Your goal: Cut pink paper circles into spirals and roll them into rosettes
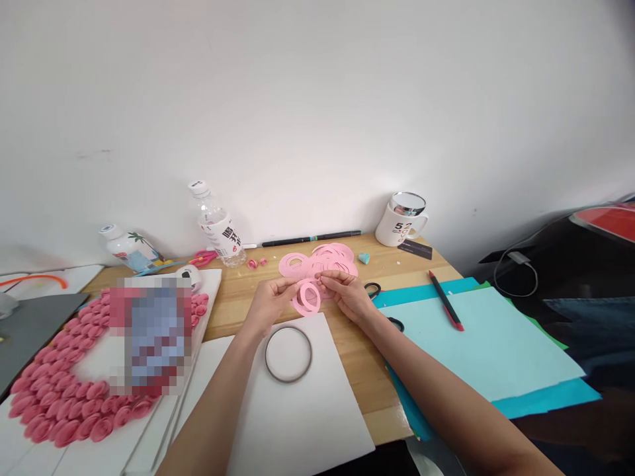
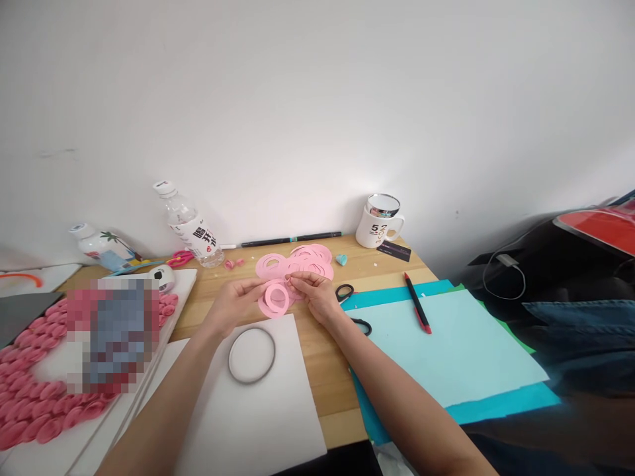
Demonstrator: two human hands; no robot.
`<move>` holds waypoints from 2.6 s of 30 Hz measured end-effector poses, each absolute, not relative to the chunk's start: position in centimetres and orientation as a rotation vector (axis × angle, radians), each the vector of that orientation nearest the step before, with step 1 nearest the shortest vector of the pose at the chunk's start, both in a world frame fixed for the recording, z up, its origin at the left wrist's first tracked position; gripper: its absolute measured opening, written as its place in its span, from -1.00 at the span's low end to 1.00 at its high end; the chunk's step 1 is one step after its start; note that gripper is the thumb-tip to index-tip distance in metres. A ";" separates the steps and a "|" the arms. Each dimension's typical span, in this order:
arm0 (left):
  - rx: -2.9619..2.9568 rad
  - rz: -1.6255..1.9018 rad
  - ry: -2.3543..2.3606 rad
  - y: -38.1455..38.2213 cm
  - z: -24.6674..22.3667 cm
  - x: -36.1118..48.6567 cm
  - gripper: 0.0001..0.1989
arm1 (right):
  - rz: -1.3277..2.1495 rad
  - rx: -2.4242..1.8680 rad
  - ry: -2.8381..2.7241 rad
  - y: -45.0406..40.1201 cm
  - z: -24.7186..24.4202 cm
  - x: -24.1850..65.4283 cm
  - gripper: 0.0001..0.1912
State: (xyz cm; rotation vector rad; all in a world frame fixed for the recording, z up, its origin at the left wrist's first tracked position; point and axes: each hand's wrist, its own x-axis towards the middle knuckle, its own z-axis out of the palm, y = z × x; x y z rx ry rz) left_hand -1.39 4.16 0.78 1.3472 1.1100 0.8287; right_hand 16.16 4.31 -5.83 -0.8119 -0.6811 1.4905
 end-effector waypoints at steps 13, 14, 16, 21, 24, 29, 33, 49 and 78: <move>1.321 0.825 1.084 4.1 0.6 -1.4 -0.67 | 1.439 -0.818 -0.691 4.3 -6.2 16.1 -0.81; 1.321 0.829 1.087 4.1 0.7 -1.4 -0.67 | 1.430 -0.820 -0.689 4.3 -6.2 16.1 -0.81; 1.324 0.839 1.096 4.1 0.7 -1.4 -0.67 | 1.421 -0.826 -0.685 4.4 -6.1 16.1 -0.82; 1.330 0.859 1.102 4.2 0.6 -1.5 -0.67 | 1.456 -0.806 -0.724 4.3 -5.8 16.2 -0.81; 1.330 0.865 1.105 4.3 0.5 -1.5 -0.67 | 1.466 -0.789 -0.738 4.3 -5.7 16.2 -0.78; 1.342 0.860 1.085 4.2 0.5 -1.5 -0.67 | 1.461 -0.807 -0.710 4.2 -5.7 16.2 -0.83; 1.323 0.823 1.076 3.9 0.9 -1.3 -0.67 | 1.461 -0.830 -0.703 4.1 -5.7 16.0 -0.81; 1.330 0.844 1.032 4.1 0.6 -1.5 -0.66 | 1.469 -0.802 -0.743 4.3 -5.7 16.1 -0.75; 1.320 0.848 1.077 4.1 0.7 -1.5 -0.75 | 1.439 -0.820 -0.687 4.3 -5.5 16.1 -0.78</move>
